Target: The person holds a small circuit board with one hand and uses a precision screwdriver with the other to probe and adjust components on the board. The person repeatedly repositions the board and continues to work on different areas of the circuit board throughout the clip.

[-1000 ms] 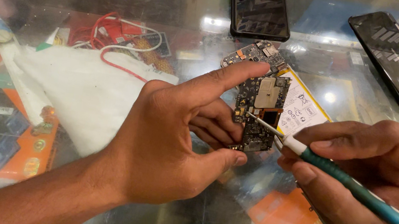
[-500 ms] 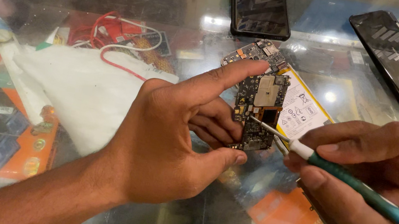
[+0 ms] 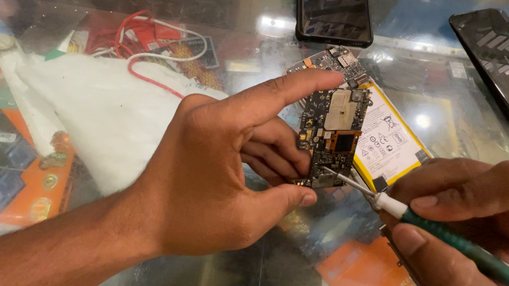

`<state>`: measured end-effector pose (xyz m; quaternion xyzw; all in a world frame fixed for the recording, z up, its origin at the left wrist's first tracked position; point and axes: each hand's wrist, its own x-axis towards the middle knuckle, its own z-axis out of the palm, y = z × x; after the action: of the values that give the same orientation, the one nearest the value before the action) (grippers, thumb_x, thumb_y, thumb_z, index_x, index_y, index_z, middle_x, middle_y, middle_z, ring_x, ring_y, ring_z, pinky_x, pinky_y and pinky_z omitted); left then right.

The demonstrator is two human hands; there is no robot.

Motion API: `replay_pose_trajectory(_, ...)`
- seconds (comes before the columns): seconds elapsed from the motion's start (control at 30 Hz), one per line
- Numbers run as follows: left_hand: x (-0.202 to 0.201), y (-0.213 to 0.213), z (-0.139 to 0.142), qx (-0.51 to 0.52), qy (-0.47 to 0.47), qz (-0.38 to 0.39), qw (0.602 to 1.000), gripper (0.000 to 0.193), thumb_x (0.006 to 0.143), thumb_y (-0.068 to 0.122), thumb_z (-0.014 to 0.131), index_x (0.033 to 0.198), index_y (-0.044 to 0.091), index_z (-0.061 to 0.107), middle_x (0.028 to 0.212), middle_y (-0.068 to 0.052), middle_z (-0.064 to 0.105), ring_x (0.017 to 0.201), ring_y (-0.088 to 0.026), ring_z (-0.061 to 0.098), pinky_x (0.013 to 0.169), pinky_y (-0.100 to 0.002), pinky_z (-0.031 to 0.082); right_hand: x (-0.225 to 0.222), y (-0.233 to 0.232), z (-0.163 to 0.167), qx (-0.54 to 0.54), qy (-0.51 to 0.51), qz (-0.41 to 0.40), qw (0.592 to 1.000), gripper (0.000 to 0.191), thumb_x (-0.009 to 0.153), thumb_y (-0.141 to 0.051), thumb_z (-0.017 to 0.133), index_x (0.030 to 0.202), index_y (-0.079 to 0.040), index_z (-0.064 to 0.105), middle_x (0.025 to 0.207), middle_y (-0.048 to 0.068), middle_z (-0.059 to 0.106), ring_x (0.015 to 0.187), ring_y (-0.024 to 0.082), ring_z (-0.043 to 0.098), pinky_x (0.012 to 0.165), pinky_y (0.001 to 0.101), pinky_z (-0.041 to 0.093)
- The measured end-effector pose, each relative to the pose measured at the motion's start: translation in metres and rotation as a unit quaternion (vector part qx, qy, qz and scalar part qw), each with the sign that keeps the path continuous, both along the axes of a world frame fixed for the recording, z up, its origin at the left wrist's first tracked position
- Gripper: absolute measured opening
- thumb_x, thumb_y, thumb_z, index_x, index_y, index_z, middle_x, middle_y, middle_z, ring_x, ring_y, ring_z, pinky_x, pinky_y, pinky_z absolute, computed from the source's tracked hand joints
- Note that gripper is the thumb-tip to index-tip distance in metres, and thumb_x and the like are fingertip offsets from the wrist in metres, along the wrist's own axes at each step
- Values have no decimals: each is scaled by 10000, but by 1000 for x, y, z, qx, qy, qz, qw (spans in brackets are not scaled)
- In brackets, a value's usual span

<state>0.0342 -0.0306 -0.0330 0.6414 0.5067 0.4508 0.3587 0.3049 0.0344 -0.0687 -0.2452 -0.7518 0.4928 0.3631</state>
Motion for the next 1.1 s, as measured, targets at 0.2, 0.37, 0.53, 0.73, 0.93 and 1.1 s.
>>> replay_pose_trajectory(0.2,-1,0,1,-2,3,-1,1000,823,745,8,802,1490,110,466,836,-55,779,810,-100,822,744,-218,681,-8,0,1,31,-15,-25,999,286,881,-30,732,1075,-52,524,1073,180,728,936,154,752,824,295,641)
replay_pose_trajectory(0.37,-1,0,2,-5,17,3,1000,826,748,26,802,1495,113,459,810,-42,783,760,-85,814,691,-211,666,-7,0,4,13,-37,-20,999,291,875,-35,731,1080,-45,525,1069,174,726,942,156,756,830,295,635)
replay_pose_trajectory(0.53,0,0,3,-5,22,4,1000,825,751,35,803,1496,122,461,791,-32,783,713,-74,796,662,-203,651,-9,0,5,21,-39,-25,999,284,886,-54,730,1074,-50,517,1063,162,739,939,147,762,812,286,648)
replay_pose_trajectory(0.73,-1,-1,3,-11,18,4,1000,820,754,33,799,1496,133,465,778,-26,782,691,-65,789,643,-198,643,-14,-1,5,45,-24,-22,998,277,907,-64,730,1083,-54,516,1058,152,738,964,142,747,857,295,642)
replay_pose_trajectory(0.93,0,0,3,-10,20,5,1000,822,750,35,800,1494,130,461,781,-16,783,697,-60,790,647,-196,644,-16,-1,8,34,-38,-39,998,269,910,-64,711,1081,-52,503,1037,151,738,923,133,753,802,280,652)
replay_pose_trajectory(1.1,-1,0,3,-2,24,4,1000,825,745,38,800,1492,121,459,783,-16,782,697,-63,790,646,-195,643,-19,-5,9,37,-49,-60,996,243,924,-41,684,1085,-51,501,1035,151,733,918,135,754,805,274,648)
